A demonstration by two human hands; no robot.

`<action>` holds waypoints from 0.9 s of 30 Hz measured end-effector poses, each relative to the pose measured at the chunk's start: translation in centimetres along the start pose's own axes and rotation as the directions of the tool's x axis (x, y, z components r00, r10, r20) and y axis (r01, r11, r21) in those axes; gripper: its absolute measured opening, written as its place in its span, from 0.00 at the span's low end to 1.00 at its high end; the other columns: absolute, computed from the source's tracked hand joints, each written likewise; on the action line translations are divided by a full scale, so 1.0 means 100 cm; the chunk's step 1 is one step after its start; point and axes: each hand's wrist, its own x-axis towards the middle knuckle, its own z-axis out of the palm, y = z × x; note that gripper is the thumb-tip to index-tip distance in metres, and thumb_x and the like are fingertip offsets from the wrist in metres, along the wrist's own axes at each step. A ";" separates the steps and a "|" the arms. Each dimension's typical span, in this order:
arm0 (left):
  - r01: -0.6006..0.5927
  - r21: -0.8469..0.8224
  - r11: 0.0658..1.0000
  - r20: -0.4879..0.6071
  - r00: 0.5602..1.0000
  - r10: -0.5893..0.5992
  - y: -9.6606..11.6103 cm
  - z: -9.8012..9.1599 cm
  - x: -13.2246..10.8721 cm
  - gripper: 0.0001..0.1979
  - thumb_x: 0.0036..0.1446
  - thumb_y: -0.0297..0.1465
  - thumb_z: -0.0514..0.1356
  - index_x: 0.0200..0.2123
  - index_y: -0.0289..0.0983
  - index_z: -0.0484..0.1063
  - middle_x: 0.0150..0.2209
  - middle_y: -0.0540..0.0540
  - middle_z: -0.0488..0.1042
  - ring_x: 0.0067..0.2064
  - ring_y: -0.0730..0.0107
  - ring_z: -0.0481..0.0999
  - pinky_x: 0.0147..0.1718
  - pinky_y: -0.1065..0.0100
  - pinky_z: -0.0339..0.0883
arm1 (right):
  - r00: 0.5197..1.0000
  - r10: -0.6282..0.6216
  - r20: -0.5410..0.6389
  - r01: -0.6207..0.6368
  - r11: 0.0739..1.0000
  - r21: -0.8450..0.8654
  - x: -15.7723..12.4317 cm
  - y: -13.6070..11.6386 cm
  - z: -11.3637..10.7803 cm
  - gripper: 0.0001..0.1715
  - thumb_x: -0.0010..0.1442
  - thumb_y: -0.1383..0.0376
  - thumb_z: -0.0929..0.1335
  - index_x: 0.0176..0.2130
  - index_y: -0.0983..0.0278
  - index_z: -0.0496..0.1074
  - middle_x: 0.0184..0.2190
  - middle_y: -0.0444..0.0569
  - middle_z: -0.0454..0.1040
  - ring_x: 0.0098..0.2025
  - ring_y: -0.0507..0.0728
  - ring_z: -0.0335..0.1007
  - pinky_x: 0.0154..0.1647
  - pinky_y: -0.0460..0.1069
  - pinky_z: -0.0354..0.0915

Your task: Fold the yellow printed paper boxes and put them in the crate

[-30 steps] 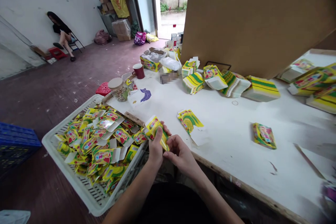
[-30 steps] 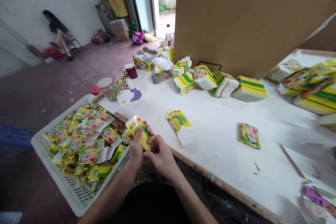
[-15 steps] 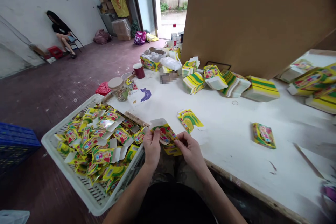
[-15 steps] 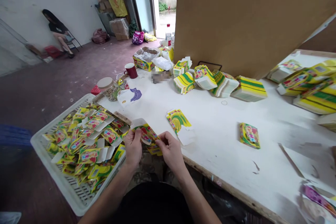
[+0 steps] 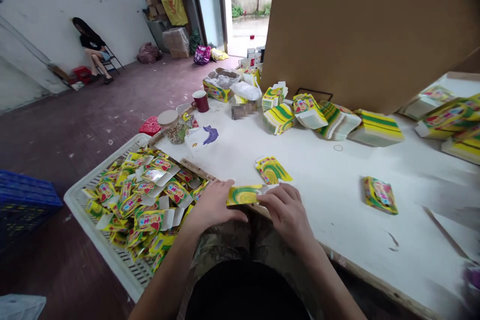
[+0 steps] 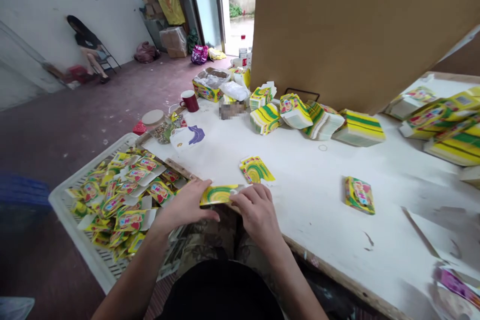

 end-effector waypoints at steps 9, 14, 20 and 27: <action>-0.050 0.157 0.986 0.200 0.980 0.018 -0.004 0.030 0.004 0.17 0.42 0.39 0.70 0.33 0.41 0.69 0.32 0.46 0.72 0.37 0.54 0.73 0.42 0.56 0.65 | 0.995 -0.020 0.096 0.015 0.999 0.048 -0.005 0.001 0.008 0.11 0.63 0.69 0.65 0.45 0.58 0.71 0.38 0.48 0.73 0.44 0.59 0.66 0.60 0.61 0.56; 0.034 0.196 0.980 0.081 0.995 -0.050 -0.010 0.041 0.005 0.28 0.47 0.41 0.66 0.48 0.37 0.60 0.44 0.40 0.69 0.44 0.52 0.71 0.42 0.54 0.66 | 0.937 0.284 -0.203 -0.241 0.947 0.213 -0.009 0.008 0.010 0.40 0.58 0.53 0.71 0.62 0.63 0.56 0.57 0.61 0.63 0.60 0.68 0.58 0.60 0.66 0.58; -0.069 0.189 0.980 0.038 0.997 0.063 -0.009 0.056 -0.005 0.34 0.51 0.39 0.63 0.55 0.34 0.52 0.51 0.36 0.65 0.53 0.52 0.67 0.54 0.53 0.62 | 0.710 0.639 0.296 -0.577 0.287 0.765 -0.013 -0.008 0.042 0.27 0.64 0.48 0.61 0.52 0.62 0.70 0.51 0.54 0.74 0.55 0.63 0.67 0.60 0.59 0.61; -0.158 0.170 0.973 0.087 0.986 0.145 -0.019 0.057 -0.012 0.34 0.52 0.38 0.62 0.57 0.35 0.48 0.52 0.33 0.66 0.53 0.49 0.70 0.50 0.52 0.66 | 0.652 0.457 0.605 -0.557 -0.252 0.791 -0.004 -0.012 0.033 0.27 0.53 0.55 0.73 0.51 0.60 0.73 0.52 0.51 0.75 0.58 0.63 0.67 0.62 0.57 0.59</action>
